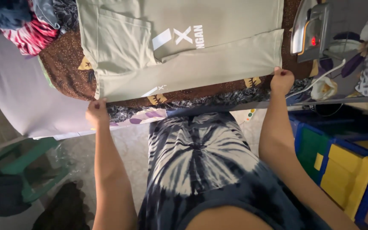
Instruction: Ironing a t-shirt on a bed using a handheld iron.
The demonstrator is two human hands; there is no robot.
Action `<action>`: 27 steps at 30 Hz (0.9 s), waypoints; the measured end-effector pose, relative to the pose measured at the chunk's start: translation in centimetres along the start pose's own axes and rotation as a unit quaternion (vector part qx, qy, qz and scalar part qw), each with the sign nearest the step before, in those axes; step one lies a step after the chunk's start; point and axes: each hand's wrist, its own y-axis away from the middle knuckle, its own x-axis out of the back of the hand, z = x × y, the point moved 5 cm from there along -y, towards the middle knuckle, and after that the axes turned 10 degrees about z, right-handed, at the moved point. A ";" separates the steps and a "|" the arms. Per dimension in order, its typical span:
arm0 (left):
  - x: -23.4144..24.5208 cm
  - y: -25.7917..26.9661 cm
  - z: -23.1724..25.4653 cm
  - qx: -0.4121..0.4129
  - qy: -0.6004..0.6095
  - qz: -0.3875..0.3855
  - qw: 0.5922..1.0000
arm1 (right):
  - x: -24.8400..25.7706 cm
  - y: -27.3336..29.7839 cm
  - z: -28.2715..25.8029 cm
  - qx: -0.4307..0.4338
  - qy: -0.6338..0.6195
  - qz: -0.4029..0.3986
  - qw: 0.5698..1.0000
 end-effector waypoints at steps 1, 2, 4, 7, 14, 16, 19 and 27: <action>0.1 0.6 0.7 -0.001 0.000 0.000 1.000 | 1.8 0.9 -2.4 -0.001 0.000 0.000 1.000; 0.9 1.1 1.6 -0.007 0.027 0.077 0.997 | 4.3 1.7 -5.0 0.036 0.037 0.065 0.997; 3.0 2.3 5.6 -0.017 0.053 0.155 0.986 | 5.8 3.5 -8.6 0.069 0.073 0.130 0.986; 5.2 6.1 16.1 -0.173 -0.042 0.271 0.946 | 7.3 7.7 -15.9 0.300 0.114 0.271 0.907; -1.5 16.1 34.5 -0.444 0.075 -0.107 0.887 | 5.4 11.6 -24.7 0.600 -0.139 -0.093 0.783; -2.0 16.3 36.3 -0.455 0.061 -0.123 0.880 | 4.8 8.4 -22.9 0.571 -0.134 -0.080 0.806; -1.8 16.4 37.8 -0.429 0.035 -0.142 0.891 | 5.8 4.9 -20.5 0.466 -0.076 -0.139 0.871; -7.7 19.4 50.0 -0.514 0.088 -0.135 0.843 | 6.9 1.6 -22.9 0.422 -0.027 0.091 0.902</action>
